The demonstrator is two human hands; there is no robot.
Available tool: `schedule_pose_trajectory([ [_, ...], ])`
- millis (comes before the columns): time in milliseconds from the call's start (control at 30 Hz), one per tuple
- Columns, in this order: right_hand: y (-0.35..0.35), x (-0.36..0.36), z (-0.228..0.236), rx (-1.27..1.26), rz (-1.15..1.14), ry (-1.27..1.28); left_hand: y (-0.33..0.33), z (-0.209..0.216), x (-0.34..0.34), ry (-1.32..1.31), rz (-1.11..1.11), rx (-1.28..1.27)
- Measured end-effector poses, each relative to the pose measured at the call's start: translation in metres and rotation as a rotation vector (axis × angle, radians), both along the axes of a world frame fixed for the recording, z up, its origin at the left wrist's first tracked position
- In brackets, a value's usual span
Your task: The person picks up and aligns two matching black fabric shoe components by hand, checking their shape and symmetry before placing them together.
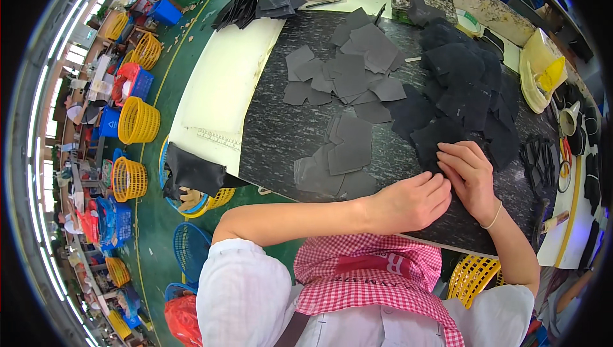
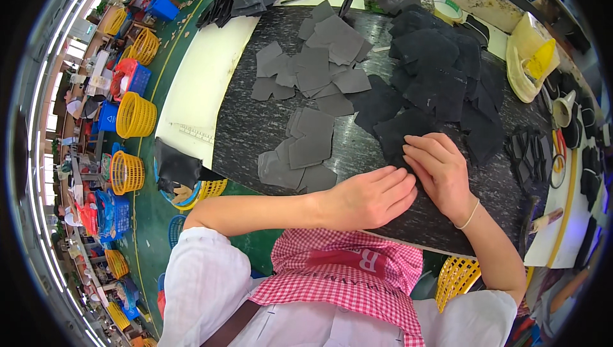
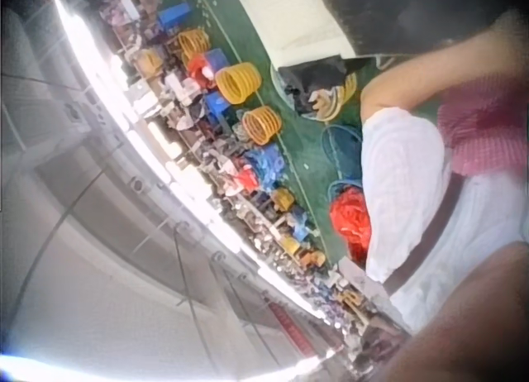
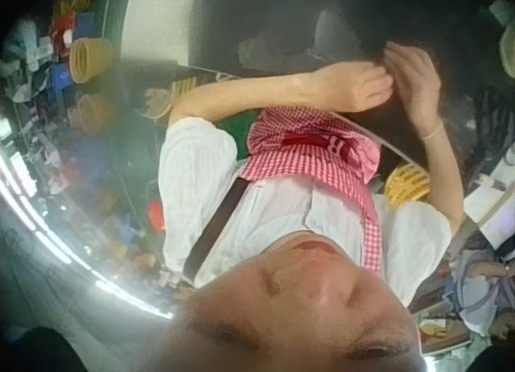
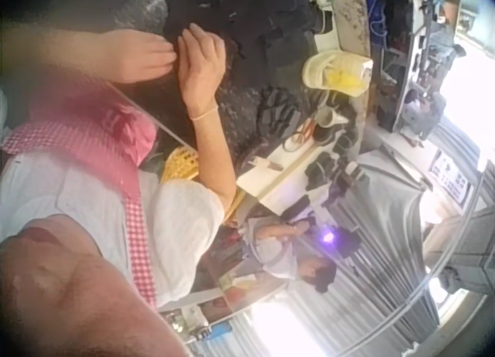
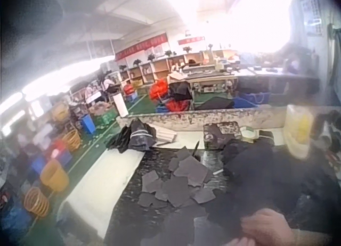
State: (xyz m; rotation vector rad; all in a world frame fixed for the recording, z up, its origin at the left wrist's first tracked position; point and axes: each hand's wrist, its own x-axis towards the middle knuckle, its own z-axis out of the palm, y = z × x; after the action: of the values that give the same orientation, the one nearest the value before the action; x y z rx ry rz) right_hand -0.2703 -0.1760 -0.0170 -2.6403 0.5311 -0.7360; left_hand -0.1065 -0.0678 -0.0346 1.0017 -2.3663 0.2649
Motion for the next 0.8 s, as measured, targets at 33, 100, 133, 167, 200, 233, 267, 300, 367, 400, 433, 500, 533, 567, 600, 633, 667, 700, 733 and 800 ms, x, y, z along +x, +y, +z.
schedule_pose_trajectory([
  [33,-0.005,-0.001,0.000,0.108,-0.024,-0.054,-0.004,-0.001,-0.001,-0.002,0.010,-0.020],
  [100,-0.013,-0.002,0.010,0.605,-0.298,-0.217,-0.012,-0.002,-0.001,-0.001,0.028,0.015],
  [133,-0.023,-0.007,0.022,0.538,-0.472,-0.398,-0.016,-0.002,0.002,-0.003,0.050,0.046],
  [167,-0.024,-0.012,0.037,0.408,-0.608,-0.549,-0.017,-0.001,0.007,-0.005,0.064,0.049],
  [200,-0.016,-0.030,0.043,0.305,-0.655,-0.682,-0.019,0.005,0.010,0.117,0.038,0.230],
  [233,-0.002,-0.049,0.042,-0.039,-0.512,-0.537,-0.021,0.010,0.012,0.240,0.002,0.417],
  [267,0.010,-0.052,0.052,-0.119,0.031,-0.389,-0.019,0.025,0.028,0.416,-0.062,0.608],
  [300,0.023,-0.064,0.053,0.193,0.241,-0.026,-0.020,0.031,0.045,0.526,-0.059,0.564],
  [367,0.038,-0.030,0.031,-0.273,0.378,0.074,-0.017,0.043,0.088,0.395,0.219,0.469],
  [400,0.045,-0.023,0.029,-0.076,0.260,0.216,-0.007,0.041,0.111,0.326,0.368,0.340],
  [433,0.044,-0.019,0.025,-0.074,0.250,0.221,0.002,0.055,0.124,0.298,0.502,0.521],
  [500,0.039,-0.001,0.020,0.068,0.162,0.048,0.021,0.039,0.141,0.306,0.490,0.492],
  [533,0.037,0.020,0.022,0.043,0.182,0.030,0.030,0.036,0.143,0.372,0.479,0.557],
  [567,0.032,0.049,0.025,0.013,0.199,0.013,0.036,0.033,0.146,0.442,0.465,0.617],
  [600,0.028,0.076,0.026,-0.026,0.180,0.005,0.039,0.030,0.145,0.430,0.468,0.598],
  [633,0.023,0.100,0.021,-0.062,0.169,-0.004,0.040,0.028,0.144,0.430,0.469,0.599],
  [667,0.017,0.116,0.014,-0.064,0.171,-0.005,0.042,0.027,0.142,0.469,0.466,0.569],
  [700,0.008,0.131,0.005,-0.031,0.222,-0.032,0.040,0.027,0.139,0.504,0.463,0.541],
  [733,0.002,0.138,0.001,0.001,0.272,-0.057,0.039,0.029,0.133,0.533,0.461,0.521],
  [800,0.002,0.142,0.001,0.081,0.310,-0.108,0.046,0.021,0.133,0.734,0.480,0.579],
])
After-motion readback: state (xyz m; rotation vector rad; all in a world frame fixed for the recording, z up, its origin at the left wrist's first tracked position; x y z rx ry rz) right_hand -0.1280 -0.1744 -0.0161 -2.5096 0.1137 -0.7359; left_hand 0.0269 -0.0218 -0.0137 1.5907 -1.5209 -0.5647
